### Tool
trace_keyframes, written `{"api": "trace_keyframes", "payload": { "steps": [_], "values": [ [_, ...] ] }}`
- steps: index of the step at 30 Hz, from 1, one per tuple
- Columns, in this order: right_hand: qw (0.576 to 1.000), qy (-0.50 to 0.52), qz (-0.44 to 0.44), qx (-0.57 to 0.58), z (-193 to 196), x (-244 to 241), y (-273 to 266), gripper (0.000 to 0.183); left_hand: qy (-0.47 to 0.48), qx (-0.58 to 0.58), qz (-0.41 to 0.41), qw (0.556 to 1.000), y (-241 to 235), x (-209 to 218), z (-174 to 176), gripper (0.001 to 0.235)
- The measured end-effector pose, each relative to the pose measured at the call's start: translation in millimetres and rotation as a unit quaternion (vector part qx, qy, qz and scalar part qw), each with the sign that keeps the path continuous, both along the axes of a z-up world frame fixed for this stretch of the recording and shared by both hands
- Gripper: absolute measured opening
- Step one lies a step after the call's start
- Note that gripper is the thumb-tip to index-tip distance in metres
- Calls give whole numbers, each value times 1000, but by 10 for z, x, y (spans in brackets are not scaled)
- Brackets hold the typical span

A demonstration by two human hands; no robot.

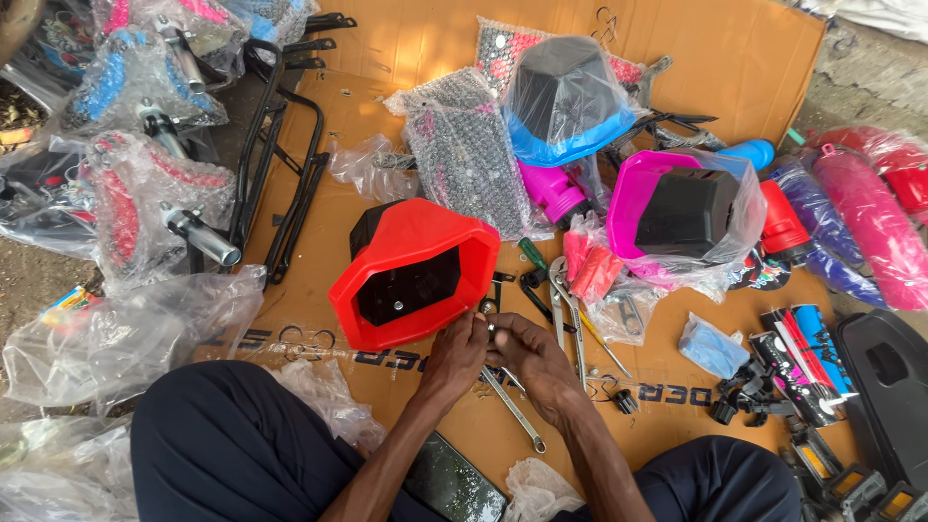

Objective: The person assembles a red plastic bicycle part by inserting a metal rod and tightening it with a screwdriver and wrench. They then attach a black plastic component to the red part using a bolt and nut, securing it with a wrench. The person repeats similar assembly steps with a pink plastic part.

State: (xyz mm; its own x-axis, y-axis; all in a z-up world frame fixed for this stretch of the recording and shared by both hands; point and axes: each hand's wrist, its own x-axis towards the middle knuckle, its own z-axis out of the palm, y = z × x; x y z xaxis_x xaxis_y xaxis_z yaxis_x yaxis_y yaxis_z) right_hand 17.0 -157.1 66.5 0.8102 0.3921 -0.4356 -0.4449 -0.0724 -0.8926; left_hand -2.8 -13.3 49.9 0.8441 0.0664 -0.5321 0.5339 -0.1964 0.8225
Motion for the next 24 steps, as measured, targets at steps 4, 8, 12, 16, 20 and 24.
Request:
{"api": "trace_keyframes", "payload": {
  "steps": [4,8,12,16,20,24],
  "values": [
    [998,-60,-9,-16,-15,-18,10,29,-47,14,-13,999,-7,-12,-48,50],
    [999,-42,12,-17,5,-18,-17,32,-85,40,-14,996,-17,30,-148,45],
    [997,-68,-33,-20,-18,-42,-19,30,-62,72,-50,994,-78,22,-314,47],
    [998,-57,20,-9,-24,-15,-34,29,-115,103,-38,987,-75,56,-419,43],
    [999,-31,-26,-1,-39,-20,-6,29,-80,106,-58,989,-81,17,-429,42],
    [998,-47,38,8,-19,-23,-11,35,-72,97,-41,992,-43,29,-293,43]
  ]
}}
